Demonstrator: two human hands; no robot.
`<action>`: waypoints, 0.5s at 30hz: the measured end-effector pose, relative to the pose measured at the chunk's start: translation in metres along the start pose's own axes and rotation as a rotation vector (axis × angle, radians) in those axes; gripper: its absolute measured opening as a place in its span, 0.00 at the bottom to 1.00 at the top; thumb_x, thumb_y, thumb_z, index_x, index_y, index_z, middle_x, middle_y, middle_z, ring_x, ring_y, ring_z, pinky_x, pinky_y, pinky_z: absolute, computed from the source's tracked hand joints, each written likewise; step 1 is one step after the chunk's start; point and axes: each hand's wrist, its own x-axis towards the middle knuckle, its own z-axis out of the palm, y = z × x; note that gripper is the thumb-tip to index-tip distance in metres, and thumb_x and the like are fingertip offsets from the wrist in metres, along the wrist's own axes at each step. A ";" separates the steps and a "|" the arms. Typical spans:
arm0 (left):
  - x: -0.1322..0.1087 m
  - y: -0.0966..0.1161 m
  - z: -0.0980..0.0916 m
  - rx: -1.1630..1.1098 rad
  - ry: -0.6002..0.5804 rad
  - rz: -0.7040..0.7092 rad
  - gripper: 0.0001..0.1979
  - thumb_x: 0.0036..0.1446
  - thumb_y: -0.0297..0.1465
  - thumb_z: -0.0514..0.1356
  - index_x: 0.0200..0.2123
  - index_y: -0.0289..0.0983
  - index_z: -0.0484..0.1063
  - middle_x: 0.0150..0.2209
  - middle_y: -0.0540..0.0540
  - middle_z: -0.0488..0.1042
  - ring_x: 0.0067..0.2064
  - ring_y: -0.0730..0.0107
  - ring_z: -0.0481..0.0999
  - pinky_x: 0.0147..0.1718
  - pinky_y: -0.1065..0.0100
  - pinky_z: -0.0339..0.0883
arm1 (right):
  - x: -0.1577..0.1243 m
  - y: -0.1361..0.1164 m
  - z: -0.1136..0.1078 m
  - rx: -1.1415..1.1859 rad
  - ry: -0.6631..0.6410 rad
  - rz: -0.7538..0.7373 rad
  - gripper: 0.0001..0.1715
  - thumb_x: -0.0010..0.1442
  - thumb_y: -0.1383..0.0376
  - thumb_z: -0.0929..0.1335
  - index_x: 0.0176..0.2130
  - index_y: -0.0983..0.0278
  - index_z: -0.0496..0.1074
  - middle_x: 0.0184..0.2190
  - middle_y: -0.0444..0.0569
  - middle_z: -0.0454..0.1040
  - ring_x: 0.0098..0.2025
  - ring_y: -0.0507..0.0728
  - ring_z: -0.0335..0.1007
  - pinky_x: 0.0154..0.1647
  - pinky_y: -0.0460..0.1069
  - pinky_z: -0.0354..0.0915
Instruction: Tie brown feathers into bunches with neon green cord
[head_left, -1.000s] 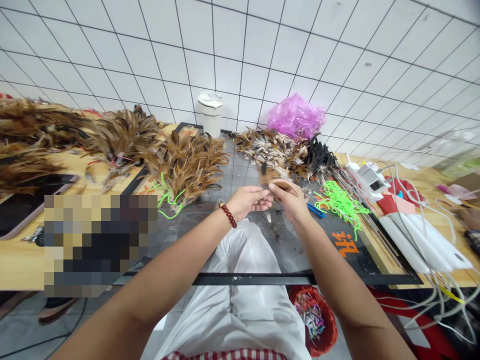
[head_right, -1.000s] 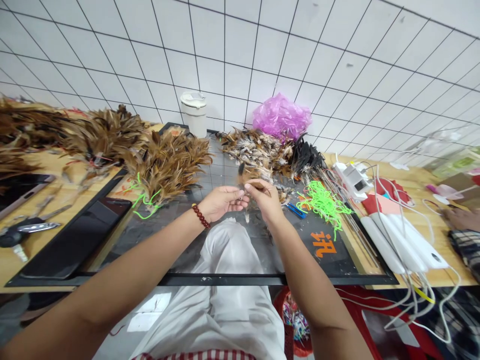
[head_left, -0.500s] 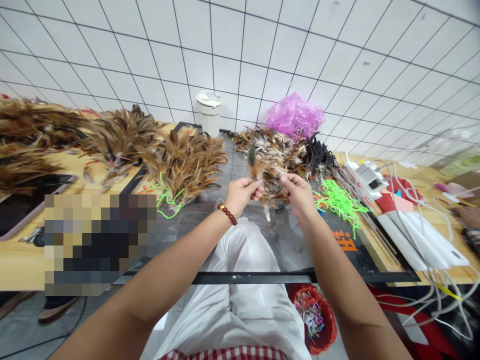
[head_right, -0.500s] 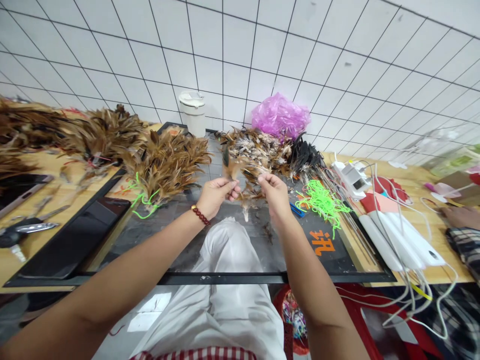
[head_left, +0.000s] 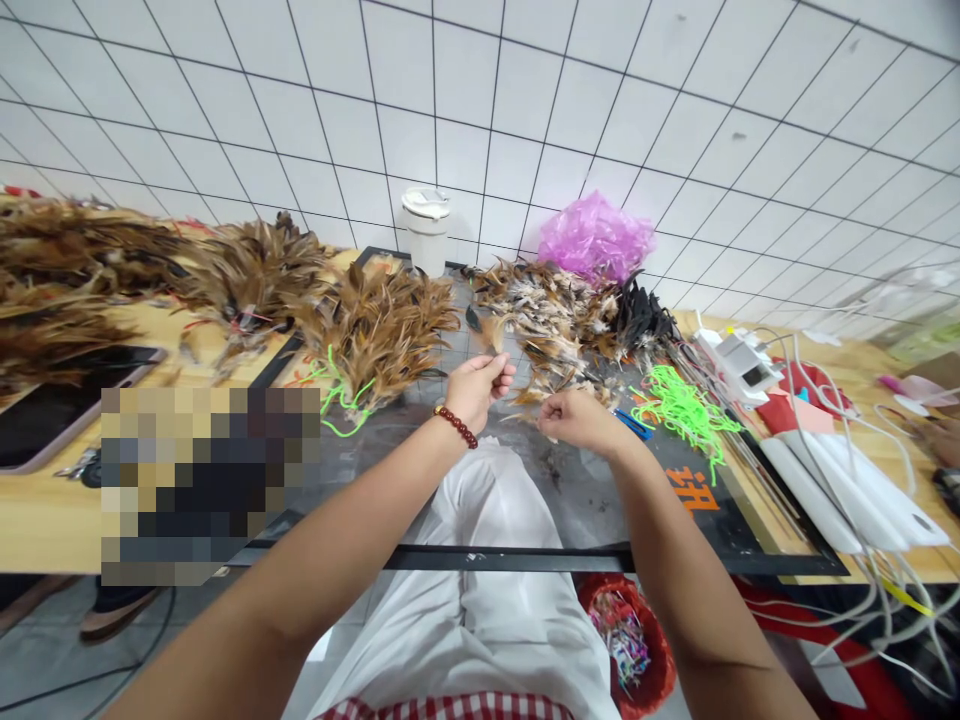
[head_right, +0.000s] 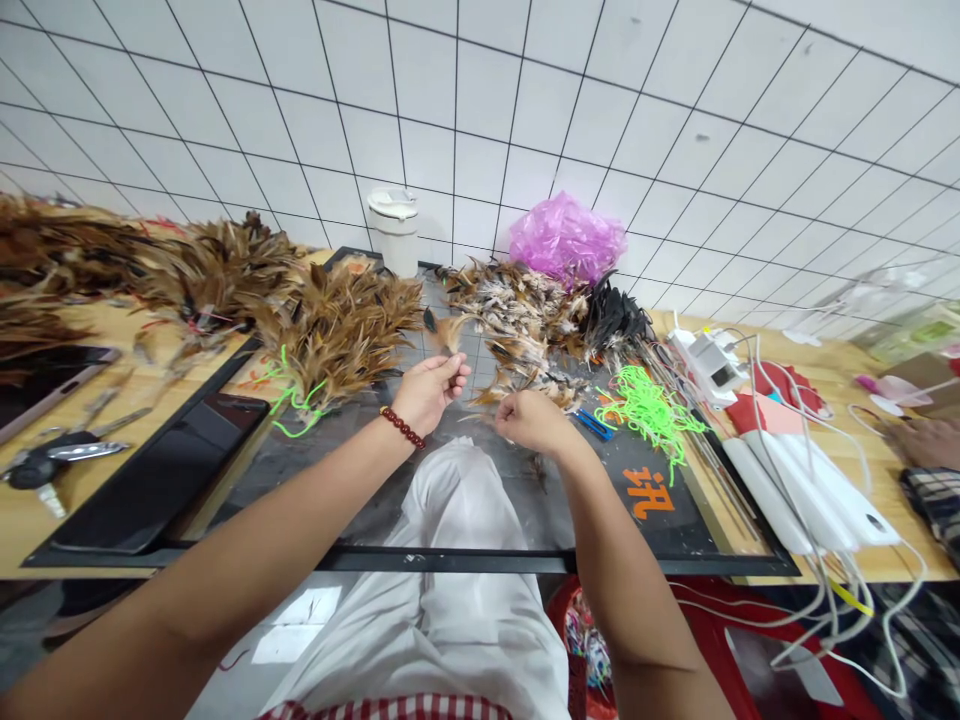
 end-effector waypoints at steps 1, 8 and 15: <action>-0.001 0.000 0.000 0.007 -0.017 -0.013 0.03 0.52 0.25 0.63 0.29 0.30 0.72 0.23 0.48 0.73 0.21 0.82 0.69 0.21 0.78 0.61 | 0.001 0.000 0.000 0.133 0.040 -0.009 0.05 0.47 0.66 0.67 0.23 0.64 0.71 0.18 0.42 0.69 0.22 0.49 0.59 0.24 0.44 0.54; -0.008 -0.005 0.001 0.071 -0.194 -0.219 0.04 0.52 0.25 0.64 0.31 0.29 0.72 0.28 0.43 0.77 0.29 0.73 0.78 0.33 0.71 0.71 | 0.014 -0.009 0.012 0.843 0.400 -0.108 0.15 0.49 0.54 0.71 0.27 0.63 0.69 0.20 0.40 0.67 0.23 0.48 0.59 0.27 0.45 0.59; -0.011 -0.004 0.002 0.055 -0.319 -0.364 0.03 0.53 0.24 0.62 0.33 0.29 0.73 0.32 0.40 0.78 0.32 0.70 0.79 0.34 0.71 0.72 | 0.017 -0.011 0.024 0.915 0.474 -0.073 0.16 0.49 0.54 0.72 0.29 0.63 0.69 0.24 0.41 0.68 0.25 0.48 0.63 0.29 0.45 0.61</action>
